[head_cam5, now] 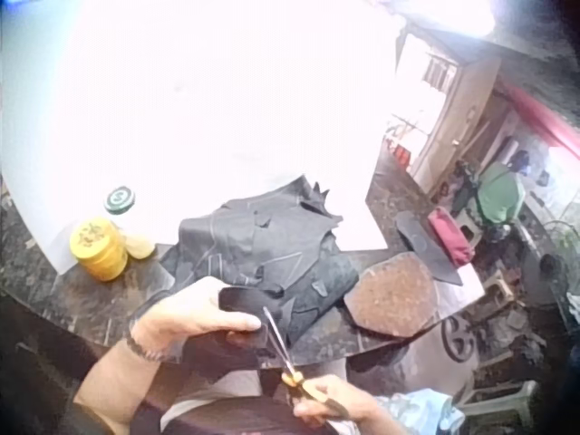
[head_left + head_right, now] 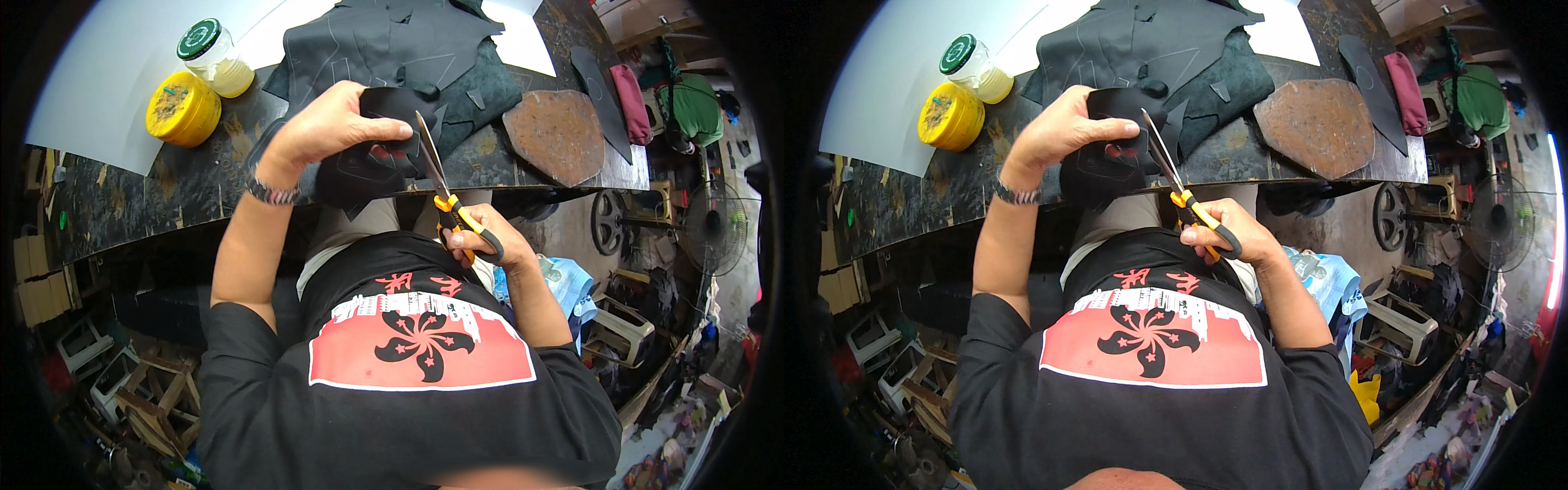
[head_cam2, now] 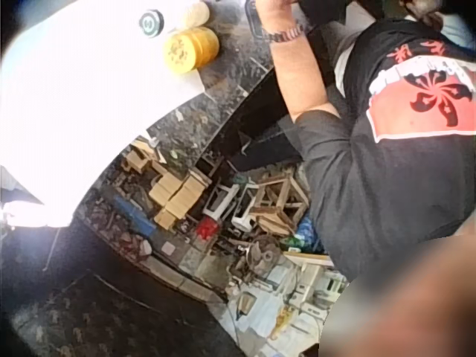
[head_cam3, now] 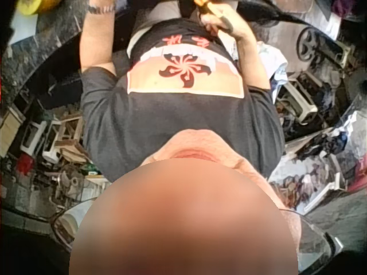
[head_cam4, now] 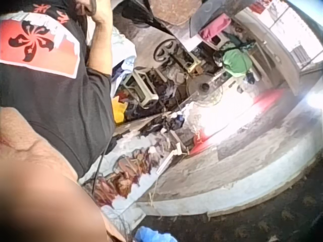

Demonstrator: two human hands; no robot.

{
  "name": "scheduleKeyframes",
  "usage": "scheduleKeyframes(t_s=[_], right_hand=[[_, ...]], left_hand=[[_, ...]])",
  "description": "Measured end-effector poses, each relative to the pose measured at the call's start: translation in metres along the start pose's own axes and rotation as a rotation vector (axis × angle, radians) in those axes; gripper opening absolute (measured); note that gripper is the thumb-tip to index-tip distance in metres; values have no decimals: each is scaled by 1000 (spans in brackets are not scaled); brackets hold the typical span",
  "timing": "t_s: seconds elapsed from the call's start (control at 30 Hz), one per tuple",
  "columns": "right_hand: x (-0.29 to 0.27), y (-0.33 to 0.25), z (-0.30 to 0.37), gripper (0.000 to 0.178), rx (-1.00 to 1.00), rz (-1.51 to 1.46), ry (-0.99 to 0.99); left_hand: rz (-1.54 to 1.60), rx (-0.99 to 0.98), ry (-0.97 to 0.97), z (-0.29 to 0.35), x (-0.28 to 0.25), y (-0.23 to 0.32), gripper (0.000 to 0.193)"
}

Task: The person uses shears to cut a dark fabric laid on a work table, following white chalk outlines. They rotate and reposition the fabric to cut along curved and straight edges, separating pattern pieces from the main sheet.

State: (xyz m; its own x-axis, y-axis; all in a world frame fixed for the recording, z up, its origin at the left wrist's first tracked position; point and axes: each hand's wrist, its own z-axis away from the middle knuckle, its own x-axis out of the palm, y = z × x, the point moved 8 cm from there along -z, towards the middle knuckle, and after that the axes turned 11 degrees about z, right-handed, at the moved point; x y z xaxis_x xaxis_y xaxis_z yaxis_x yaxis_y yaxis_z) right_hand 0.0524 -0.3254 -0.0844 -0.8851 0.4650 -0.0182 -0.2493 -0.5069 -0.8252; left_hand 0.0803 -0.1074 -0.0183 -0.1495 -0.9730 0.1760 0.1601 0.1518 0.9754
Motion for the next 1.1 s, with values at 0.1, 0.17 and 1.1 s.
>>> scheduleKeyframes(t_s=[0.1,0.17,1.1], right_hand=[[-1,-4,2,31,-12,-37,-26],[2,-9,0,32,-81,-115,-31],[20,5,-12,36,-53,-211,172]], left_hand=[[-321,-63,-165,-13,0,9,23],[-503,142,69,-20,-14,31,25],[595,459,438,7,33,-42,39]])
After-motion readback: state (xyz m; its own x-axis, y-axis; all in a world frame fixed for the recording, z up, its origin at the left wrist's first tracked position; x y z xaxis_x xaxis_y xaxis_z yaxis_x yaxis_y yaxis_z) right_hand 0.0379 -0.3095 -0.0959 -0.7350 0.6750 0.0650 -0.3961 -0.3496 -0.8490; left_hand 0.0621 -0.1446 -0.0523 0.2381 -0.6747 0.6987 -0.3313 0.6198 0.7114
